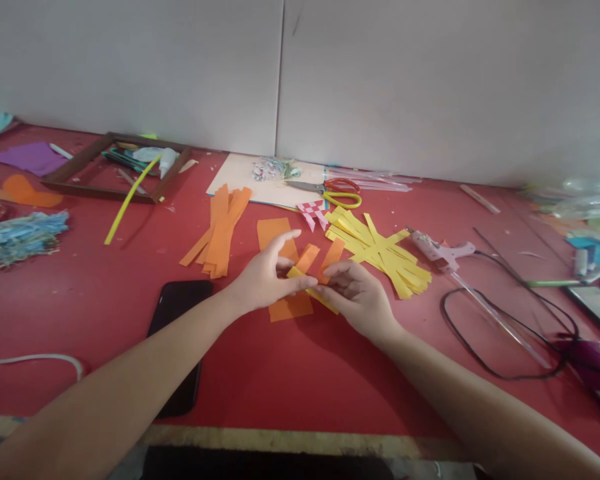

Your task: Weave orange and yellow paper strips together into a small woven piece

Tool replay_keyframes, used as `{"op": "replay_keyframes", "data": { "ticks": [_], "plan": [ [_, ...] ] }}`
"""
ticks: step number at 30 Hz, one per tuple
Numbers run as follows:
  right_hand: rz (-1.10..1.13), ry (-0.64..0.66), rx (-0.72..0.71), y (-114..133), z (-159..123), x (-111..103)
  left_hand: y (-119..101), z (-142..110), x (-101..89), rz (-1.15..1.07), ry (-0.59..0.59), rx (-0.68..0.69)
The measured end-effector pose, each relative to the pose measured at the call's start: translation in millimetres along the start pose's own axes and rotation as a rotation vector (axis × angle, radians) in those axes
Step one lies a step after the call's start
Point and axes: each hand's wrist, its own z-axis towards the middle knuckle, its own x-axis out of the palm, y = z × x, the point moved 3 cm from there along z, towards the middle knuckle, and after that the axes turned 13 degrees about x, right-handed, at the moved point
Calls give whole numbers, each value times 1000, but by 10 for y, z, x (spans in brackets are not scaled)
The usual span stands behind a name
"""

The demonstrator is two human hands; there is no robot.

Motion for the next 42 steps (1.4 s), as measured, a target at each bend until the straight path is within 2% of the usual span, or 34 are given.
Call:
{"op": "replay_keyframes", "data": {
  "ticks": [6,14,17,22,27,35,38,42],
  "plan": [
    [-18,0,-16,9,-6,13,-84,-24,2,201,30,51],
    [36,-20,36,70,10,-7,-16,0,-36,137,-78,68],
    [30,-42,44,88,16,-8,-8,-4,-29,50,-93,11],
    [21,-53,68,108,6,7,-63,-25,1,63,-81,-90],
    [58,-27,151,65,23,-17,-96,-28,12,63,-95,-12],
    [80,-13,186,-47,68,-70,-66,-35,54,-13,40,-10],
    [114,-41,196,-60,62,-72,-66,-31,56,-32,33,12],
    [127,0,193,-22,50,-43,-37,-19,39,-38,9,54]
  ]
}}
